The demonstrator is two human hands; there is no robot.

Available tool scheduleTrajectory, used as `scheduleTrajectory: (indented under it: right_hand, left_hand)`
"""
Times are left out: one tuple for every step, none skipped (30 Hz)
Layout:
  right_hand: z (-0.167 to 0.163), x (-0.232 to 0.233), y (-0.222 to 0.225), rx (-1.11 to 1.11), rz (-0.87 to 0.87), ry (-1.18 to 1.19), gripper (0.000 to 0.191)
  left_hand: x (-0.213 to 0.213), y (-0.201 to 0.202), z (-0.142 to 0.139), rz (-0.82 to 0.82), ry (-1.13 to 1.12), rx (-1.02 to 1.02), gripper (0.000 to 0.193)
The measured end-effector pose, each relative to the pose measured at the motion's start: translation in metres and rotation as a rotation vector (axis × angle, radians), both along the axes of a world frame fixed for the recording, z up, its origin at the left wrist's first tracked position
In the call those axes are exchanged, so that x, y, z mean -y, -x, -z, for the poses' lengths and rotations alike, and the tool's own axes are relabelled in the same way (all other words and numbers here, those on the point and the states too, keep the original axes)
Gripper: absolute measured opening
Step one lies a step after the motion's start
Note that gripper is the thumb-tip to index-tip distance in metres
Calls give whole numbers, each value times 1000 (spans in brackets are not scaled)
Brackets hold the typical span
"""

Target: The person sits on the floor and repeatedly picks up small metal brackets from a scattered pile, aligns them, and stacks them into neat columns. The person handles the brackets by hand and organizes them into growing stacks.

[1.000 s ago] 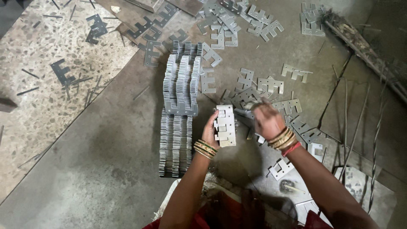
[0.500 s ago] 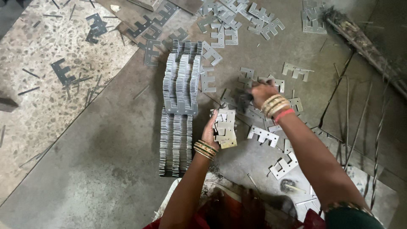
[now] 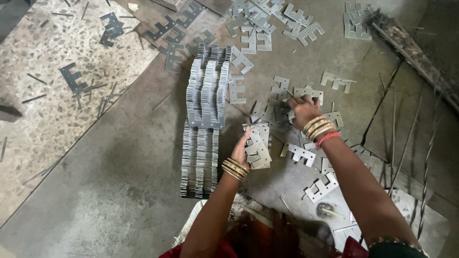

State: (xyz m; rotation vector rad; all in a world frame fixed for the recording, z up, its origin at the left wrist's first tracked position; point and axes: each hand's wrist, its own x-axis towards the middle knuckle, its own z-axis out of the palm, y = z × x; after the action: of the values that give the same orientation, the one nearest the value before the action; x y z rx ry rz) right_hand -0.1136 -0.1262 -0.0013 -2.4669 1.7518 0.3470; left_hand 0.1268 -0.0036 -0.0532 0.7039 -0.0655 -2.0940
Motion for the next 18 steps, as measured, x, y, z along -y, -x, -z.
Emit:
scheduleTrajectory:
  right_hand:
    - [-3,5,0,-2,7,-39,75]
    - [-5,8,1,-5,15,-74,74]
    - [-8,8,2,7,25,-90,65]
    - [-14,4,1,21,33,-108,57]
    - [-21,0,-2,35,37,-127,50]
    - [-29,-8,-6,98,-50,-16,44]
    - [-37,-23,-9,161,-131,92,39]
    - [-46,-37,-10,221,-208,204,33]
    - [-54,-50,-11,295,-324,297,36]
    - [-60,-63,-12,368,-437,388,39]
    - [-63,-72,-14,437,-545,476,42]
    - [-63,-74,-18,401,-454,429,43]
    - [-60,-74,-22,366,-364,386,44]
    - [-53,-71,-27,335,-275,343,46]
    - [-43,-64,-35,355,-230,324,53]
    - [-30,-55,-44,377,-187,304,60]
    - [-17,-47,-52,399,-141,280,68]
    - [-4,-41,-59,324,-151,266,61]
  left_hand:
    - [0,-1,-1,-20,5,-2,59]
    - [1,-2,-2,-38,13,-4,62]
    - [2,-3,-4,-58,24,-5,65]
    - [3,-3,-5,-78,23,-3,62]
    - [4,-4,-7,-101,22,-1,60]
    - [4,-5,-8,-129,18,1,58]
    - [4,-6,-8,-127,28,-5,58]
    - [4,-6,-7,-121,41,-14,57]
    - [5,-7,-6,-118,57,-22,57]
    - [6,-8,-3,-122,59,-24,56]
    - [5,-8,0,-121,56,-29,55]
    - [6,-6,3,-117,58,-37,53]
    - [6,-5,6,-103,46,-52,53]
    - [5,-4,9,-90,34,-64,53]
    - [4,-4,11,-81,23,-74,52]
    - [4,-5,12,-69,1,-63,52]
    - [3,-5,13,-55,-24,-53,52]
    - [3,-6,12,-40,-50,-42,51]
